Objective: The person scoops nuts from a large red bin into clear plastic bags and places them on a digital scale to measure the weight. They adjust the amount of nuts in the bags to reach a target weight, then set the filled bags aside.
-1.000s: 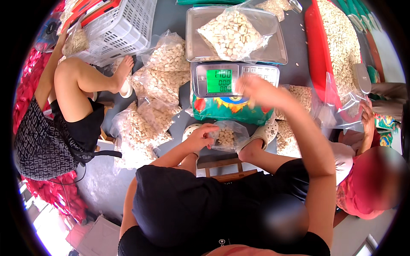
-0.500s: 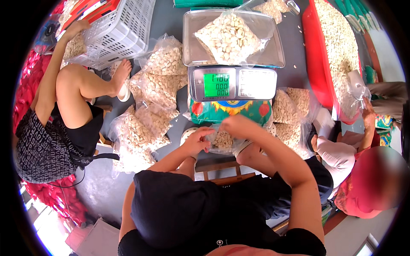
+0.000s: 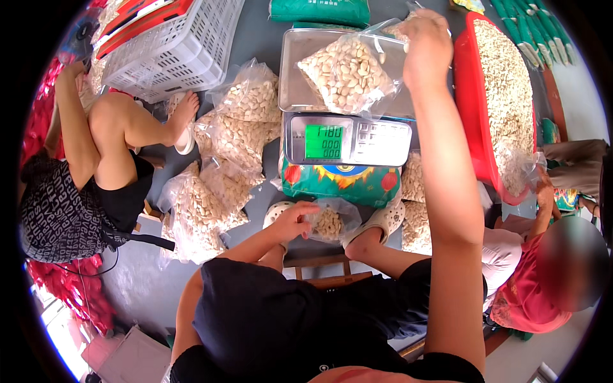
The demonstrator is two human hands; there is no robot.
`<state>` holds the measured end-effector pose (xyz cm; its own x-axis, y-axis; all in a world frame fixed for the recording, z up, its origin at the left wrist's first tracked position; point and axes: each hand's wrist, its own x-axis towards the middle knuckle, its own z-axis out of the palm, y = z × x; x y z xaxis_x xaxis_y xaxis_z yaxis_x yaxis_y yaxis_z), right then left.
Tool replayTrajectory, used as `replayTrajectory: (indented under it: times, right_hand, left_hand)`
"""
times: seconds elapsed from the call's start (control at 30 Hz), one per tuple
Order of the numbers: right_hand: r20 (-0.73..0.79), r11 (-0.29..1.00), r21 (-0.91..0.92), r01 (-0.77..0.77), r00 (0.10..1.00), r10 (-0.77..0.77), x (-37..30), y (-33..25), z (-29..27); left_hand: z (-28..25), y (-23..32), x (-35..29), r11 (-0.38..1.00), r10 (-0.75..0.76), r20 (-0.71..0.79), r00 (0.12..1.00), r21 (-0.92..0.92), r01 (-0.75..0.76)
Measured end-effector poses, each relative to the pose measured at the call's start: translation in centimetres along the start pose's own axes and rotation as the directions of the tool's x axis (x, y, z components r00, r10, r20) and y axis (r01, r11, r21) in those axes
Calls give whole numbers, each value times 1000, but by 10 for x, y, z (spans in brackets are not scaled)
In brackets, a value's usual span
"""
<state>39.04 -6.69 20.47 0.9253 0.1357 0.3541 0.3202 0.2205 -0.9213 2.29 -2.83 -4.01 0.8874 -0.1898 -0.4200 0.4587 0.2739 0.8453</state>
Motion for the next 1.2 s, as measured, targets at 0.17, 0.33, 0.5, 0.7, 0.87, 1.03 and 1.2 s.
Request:
replayTrajectory:
  times: [0.17,0.33,0.5,0.7,0.87,1.03,1.2]
  right_hand:
    - [62,843,484,-233,971,233,9,-9,-23]
    - [231,749,532,-395,919,320,-15,-26,-45]
    - [348,671,456,-585,811,470,-59,-44,-59]
    - [377,609,455,-650,760,529,-77,-39,-82]
    - [327,655,399,-641,767,552,-73,-46,-75]
    - [266,850,28,-526,823,501,-56,-36,-63]
    - [382,419,-827,375,921,-70,-34,-22,-25]
  left_hand:
    - [-4,-12,1,999,38,0,999,19,-38]
    - [-4,-11,2,999,51,27,998,16,-52]
    - [-4,-6,1,998,58,14,998,22,-58]
    - [-3,-5,2,998,46,25,999,37,-47]
    - [-3,-3,1,999,34,20,999,39,-35]
    - [-6,-12,0,999,22,15,1000,29,-23]
    - [-2,-2,2,999,-9,18,1000,49,8]
